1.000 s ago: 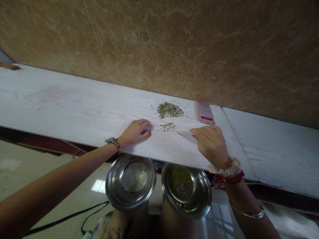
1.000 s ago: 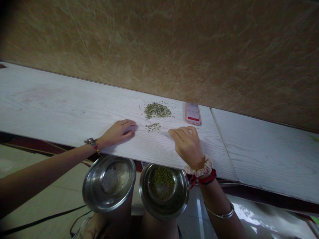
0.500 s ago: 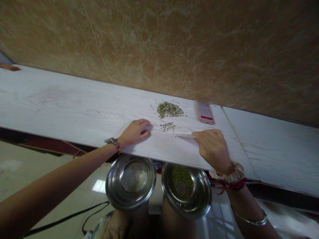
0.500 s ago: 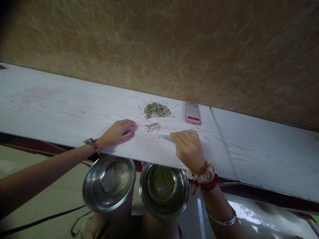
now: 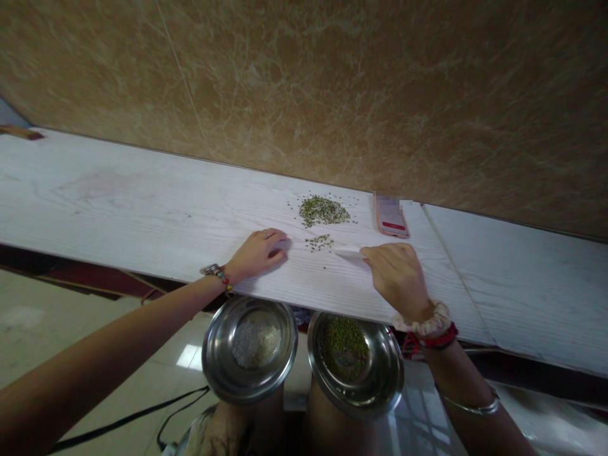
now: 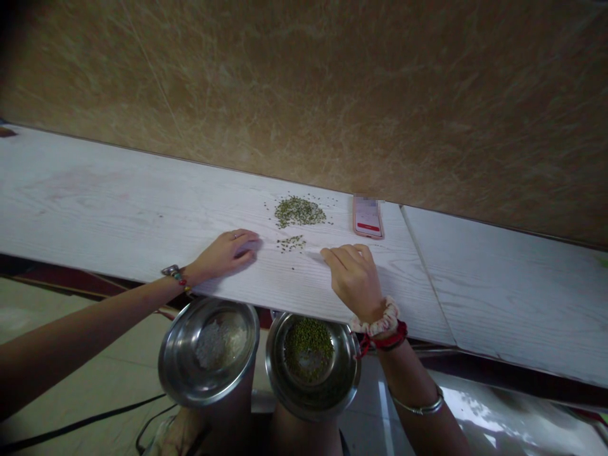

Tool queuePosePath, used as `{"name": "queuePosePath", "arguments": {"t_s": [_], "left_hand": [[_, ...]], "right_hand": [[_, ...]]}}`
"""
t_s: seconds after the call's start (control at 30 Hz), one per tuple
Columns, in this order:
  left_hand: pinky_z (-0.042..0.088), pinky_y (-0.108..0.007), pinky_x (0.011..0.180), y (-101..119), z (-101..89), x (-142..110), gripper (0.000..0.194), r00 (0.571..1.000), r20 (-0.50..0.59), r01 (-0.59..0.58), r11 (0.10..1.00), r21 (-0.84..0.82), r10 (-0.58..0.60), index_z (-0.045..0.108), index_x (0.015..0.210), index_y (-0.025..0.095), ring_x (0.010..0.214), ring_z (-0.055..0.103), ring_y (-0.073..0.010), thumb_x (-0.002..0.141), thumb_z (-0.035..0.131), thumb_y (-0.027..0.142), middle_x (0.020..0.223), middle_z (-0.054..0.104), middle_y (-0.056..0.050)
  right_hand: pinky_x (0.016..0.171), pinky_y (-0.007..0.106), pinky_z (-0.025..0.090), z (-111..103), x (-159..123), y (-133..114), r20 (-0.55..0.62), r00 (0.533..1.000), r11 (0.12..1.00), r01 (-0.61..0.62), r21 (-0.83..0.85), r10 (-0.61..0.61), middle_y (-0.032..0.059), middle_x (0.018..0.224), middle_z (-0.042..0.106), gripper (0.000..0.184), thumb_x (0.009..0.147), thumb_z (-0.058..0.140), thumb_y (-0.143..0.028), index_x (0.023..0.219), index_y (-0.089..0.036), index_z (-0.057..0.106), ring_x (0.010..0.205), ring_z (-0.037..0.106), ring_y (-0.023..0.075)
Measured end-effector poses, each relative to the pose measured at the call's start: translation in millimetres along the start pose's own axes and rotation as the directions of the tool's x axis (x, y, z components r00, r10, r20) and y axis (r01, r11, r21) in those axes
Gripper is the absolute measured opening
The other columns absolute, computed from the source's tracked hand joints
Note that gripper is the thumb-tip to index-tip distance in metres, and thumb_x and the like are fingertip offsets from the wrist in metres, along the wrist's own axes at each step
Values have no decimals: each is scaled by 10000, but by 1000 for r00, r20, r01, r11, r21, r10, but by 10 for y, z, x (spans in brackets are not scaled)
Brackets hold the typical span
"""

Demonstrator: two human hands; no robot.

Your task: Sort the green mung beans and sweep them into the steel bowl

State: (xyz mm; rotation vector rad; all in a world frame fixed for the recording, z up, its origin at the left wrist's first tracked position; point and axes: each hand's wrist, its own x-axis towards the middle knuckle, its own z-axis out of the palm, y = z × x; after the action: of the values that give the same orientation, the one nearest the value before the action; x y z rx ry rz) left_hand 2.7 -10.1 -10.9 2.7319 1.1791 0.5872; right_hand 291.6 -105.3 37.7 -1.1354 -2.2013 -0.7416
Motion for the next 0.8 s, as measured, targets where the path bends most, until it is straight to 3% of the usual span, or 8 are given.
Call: {"name": "queuePosePath", "arguments": {"t_s": [0.3, 0.57, 0.8], "left_hand": [[476, -428, 927, 3, 1, 1, 303, 1000, 3, 7, 1000, 10, -7, 590, 1107, 156, 1064, 600, -257, 844, 497, 273, 1170, 635, -112], [479, -421, 918, -15, 7, -4, 289, 1000, -12, -12, 1000, -8, 12, 588, 1109, 185, 1059, 600, -242, 842, 505, 258, 1149, 642, -86], [478, -428, 921, 0, 4, -2, 286, 1000, -5, -8, 1000, 0, 8, 583, 1098, 159, 1057, 601, -254, 848, 496, 268, 1158, 638, -112]], "right_hand": [[764, 323, 355, -6, 22, -49, -16, 1000, 999, 26, 21, -26, 23, 765, 690, 200, 880, 467, -60, 940, -170, 623, 745, 575, 157], [792, 352, 358, 94, 19, 80, 12, 999, 999, -31, -41, 32, 31, 793, 699, 269, 865, 446, -63, 1001, -185, 644, 763, 577, 176], [771, 323, 349, 115, 72, 44, -5, 1000, 999, -1, -49, 1, 21, 765, 694, 213, 887, 452, -81, 948, -177, 632, 743, 568, 167]]}}
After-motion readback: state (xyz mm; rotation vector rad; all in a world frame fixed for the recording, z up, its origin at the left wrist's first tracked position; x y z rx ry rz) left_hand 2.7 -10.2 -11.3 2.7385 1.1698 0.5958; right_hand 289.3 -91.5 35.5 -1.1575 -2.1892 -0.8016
